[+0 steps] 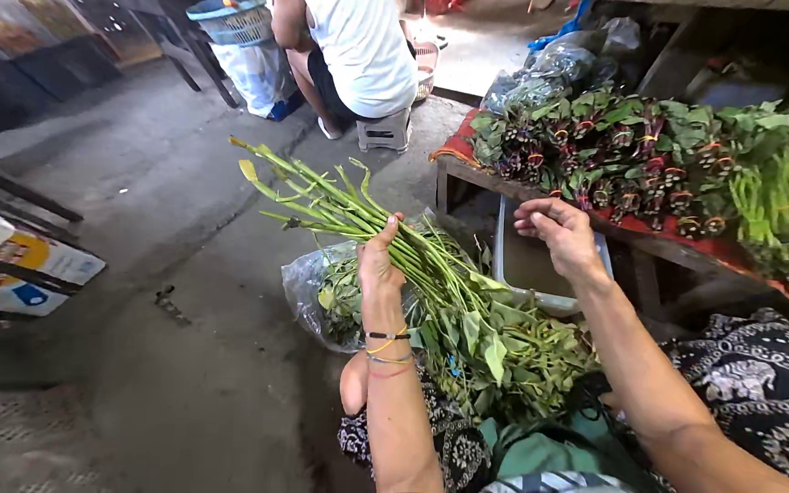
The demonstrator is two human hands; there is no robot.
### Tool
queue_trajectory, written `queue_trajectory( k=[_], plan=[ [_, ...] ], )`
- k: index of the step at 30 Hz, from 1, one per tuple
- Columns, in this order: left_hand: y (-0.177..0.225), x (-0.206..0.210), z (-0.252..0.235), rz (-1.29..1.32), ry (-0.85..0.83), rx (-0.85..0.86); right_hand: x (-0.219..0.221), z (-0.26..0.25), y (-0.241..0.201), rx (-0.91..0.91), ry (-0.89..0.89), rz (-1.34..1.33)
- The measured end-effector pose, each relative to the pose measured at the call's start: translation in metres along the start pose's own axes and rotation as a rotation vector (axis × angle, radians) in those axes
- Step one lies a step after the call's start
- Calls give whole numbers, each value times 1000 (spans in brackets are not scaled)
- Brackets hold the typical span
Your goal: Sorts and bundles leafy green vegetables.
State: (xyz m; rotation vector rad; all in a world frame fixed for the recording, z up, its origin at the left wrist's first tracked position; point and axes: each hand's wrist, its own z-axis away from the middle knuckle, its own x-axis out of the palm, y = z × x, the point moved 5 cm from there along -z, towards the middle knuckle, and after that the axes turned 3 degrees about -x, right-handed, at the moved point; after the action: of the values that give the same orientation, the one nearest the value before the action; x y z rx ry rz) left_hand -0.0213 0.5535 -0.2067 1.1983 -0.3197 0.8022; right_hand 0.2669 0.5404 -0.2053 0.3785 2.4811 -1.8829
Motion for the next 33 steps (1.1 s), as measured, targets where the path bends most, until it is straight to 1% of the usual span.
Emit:
queue_trajectory(
  k=[2,4,5,7,10,15,17,21,24,26,30,33],
  plan=[
    [-4,3,1,-18,-19,-13,24,4,-16,-83,-188,-53],
    [-7,6,1,-25,-32,-9,53,9,-27,-153,-384,4],
    [-9,8,1,-25,-38,-6,65,11,-31,-167,-452,61],
    [-10,11,1,-32,-44,-5,82,12,-35,-143,-524,151],
    [-11,15,2,-64,-64,2,93,9,-34,-115,-546,180],
    [-12,13,4,-131,-79,-19,94,-1,-31,-115,-600,184],
    [-13,12,7,-181,-77,-5,92,-7,-33,-168,-630,230],
    [-12,14,8,-176,-123,35,94,-9,-31,-364,-616,360],
    [-9,16,8,-133,-169,52,101,-8,-26,-450,-578,315],
    [-6,16,9,-130,-193,92,107,-11,-19,-401,-563,237],
    [-4,16,8,-188,-101,325,123,-26,11,-85,-476,-39],
    [-4,17,2,-240,-10,459,141,-39,46,104,-357,-136]
  ],
)
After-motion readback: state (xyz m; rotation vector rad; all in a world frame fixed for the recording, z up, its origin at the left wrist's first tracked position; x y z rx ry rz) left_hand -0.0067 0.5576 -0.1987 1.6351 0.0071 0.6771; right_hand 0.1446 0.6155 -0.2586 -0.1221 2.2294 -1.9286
